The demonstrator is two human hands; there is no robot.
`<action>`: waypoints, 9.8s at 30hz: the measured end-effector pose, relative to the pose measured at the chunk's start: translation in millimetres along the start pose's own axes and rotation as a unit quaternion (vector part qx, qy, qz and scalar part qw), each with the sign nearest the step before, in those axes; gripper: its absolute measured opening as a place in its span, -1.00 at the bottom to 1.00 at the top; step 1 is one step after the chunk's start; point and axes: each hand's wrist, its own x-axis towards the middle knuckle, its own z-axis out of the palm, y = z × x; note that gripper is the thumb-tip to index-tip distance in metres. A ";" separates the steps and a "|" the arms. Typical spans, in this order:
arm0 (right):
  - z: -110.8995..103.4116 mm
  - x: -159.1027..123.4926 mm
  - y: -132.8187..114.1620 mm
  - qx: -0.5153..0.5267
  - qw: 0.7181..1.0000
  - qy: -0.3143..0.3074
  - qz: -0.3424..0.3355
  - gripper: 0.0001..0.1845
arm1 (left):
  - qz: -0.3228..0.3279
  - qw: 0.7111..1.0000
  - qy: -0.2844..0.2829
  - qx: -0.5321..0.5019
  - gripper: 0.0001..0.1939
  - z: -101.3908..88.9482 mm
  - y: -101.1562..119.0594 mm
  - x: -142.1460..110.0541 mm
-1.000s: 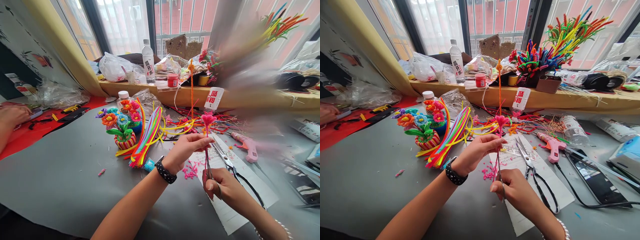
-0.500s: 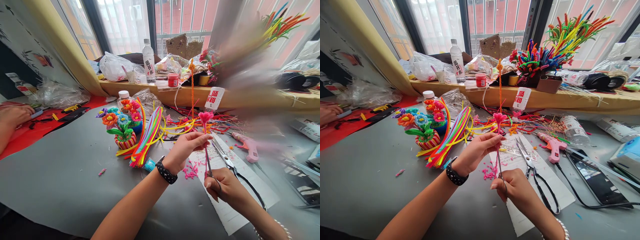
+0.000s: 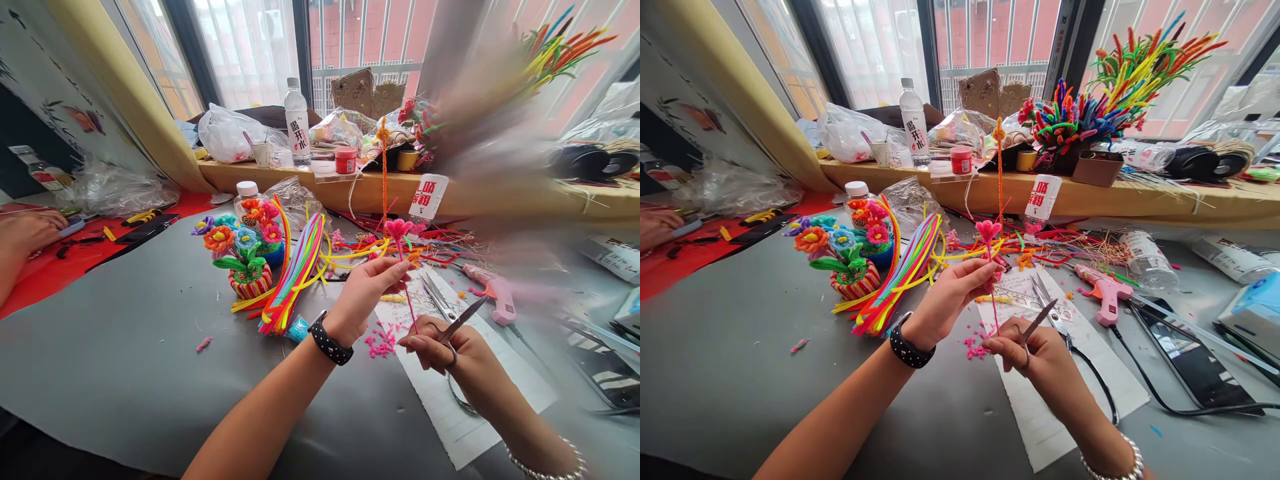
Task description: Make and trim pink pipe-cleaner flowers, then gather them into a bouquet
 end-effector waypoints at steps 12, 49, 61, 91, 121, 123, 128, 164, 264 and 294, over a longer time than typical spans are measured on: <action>3.2 -1.6 1.7 -0.051 0.984 -0.164 -0.040 -0.31 | -0.007 0.999 -0.040 0.030 -0.79 -0.6 5.7 -1.3; 5.1 -7.4 -1.5 -0.103 0.971 -0.212 -0.027 -0.27 | -0.034 0.996 -0.056 0.058 -0.75 -2.0 8.5 -2.7; 5.5 -6.4 -1.5 -0.106 0.970 -0.218 -0.023 -0.28 | -0.042 0.996 -0.049 0.056 -0.75 -2.6 9.3 -1.9; 9.9 -3.2 4.9 -0.073 0.984 -0.162 -0.014 -0.27 | -0.008 0.999 -0.020 -0.024 -0.80 0.4 4.7 -0.7; 7.9 -6.6 -4.5 -0.124 0.972 -0.198 -0.011 -0.23 | 0.025 0.996 -0.026 0.075 -0.78 -0.4 1.5 -0.3; 7.8 -6.8 -5.0 -0.124 0.973 -0.195 -0.009 -0.23 | 0.026 0.996 -0.028 0.080 -0.79 -0.3 1.9 -0.7; 7.3 -7.8 -4.2 -0.130 0.972 -0.194 -0.010 -0.23 | 0.044 0.994 -0.022 0.095 -0.79 -2.2 3.5 -0.7; 8.2 -5.1 0.9 -0.114 0.976 -0.184 0.000 -0.26 | 0.034 0.994 -0.019 0.101 -0.80 -0.3 2.6 -0.3; 9.8 -1.5 7.7 -0.111 0.980 -0.163 -0.017 -0.28 | 0.021 0.999 0.024 0.015 -0.81 0.9 -0.4 2.0; 4.1 -3.1 2.5 -0.108 0.981 -0.161 0.003 -0.23 | 0.050 0.997 0.022 0.048 -0.80 -2.0 3.4 1.5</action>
